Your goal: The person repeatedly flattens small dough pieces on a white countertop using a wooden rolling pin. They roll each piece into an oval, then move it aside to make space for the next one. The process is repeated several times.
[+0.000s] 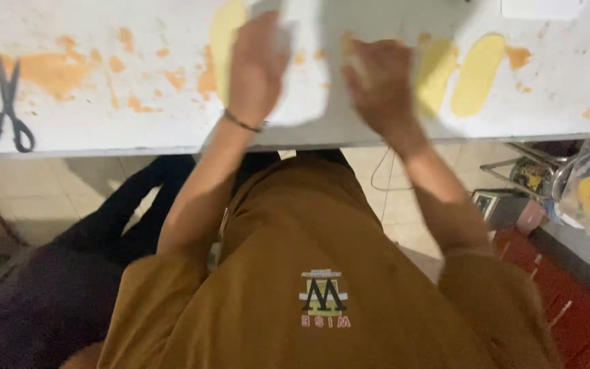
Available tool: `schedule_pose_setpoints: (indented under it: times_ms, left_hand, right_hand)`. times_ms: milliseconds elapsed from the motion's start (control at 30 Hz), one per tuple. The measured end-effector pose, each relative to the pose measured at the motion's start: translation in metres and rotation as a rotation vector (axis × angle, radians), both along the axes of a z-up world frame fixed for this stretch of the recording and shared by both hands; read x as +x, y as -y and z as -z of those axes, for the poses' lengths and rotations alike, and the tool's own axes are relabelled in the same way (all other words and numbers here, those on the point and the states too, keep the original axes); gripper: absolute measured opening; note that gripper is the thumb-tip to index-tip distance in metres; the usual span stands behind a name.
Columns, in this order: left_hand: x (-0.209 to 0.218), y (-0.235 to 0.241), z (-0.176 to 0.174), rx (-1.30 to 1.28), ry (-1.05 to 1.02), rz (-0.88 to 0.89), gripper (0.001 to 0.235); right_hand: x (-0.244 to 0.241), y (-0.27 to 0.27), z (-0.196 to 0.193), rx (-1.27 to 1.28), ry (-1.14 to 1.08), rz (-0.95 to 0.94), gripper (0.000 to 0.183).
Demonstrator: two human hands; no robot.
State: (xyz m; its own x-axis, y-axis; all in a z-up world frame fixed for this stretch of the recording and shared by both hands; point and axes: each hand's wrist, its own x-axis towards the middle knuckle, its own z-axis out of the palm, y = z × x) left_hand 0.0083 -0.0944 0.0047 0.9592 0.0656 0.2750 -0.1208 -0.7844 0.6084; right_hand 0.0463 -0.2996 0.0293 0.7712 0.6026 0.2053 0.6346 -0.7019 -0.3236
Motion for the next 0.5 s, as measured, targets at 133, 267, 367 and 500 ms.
schedule_pose_setpoints:
  times_ms: [133,267,367,500]
  left_hand:
    - [-0.002,-0.080,-0.007,-0.023,-0.043,0.086,0.032]
    - [0.011,-0.106,0.018,-0.050,-0.034,0.265,0.047]
    - [0.011,-0.105,0.022,-0.046,0.055,0.340,0.033]
    - [0.013,-0.111,0.011,-0.184,-0.088,0.313,0.029]
  right_hand:
    - [-0.003,-0.104,0.054,0.232,-0.237,-0.002,0.048]
    - [-0.014,-0.161,0.074,0.257,-0.218,0.018,0.071]
    - [0.009,-0.176,0.016,0.370,-0.689,0.357,0.029]
    - [0.021,-0.166,0.046,0.297,-0.617,0.204,0.019]
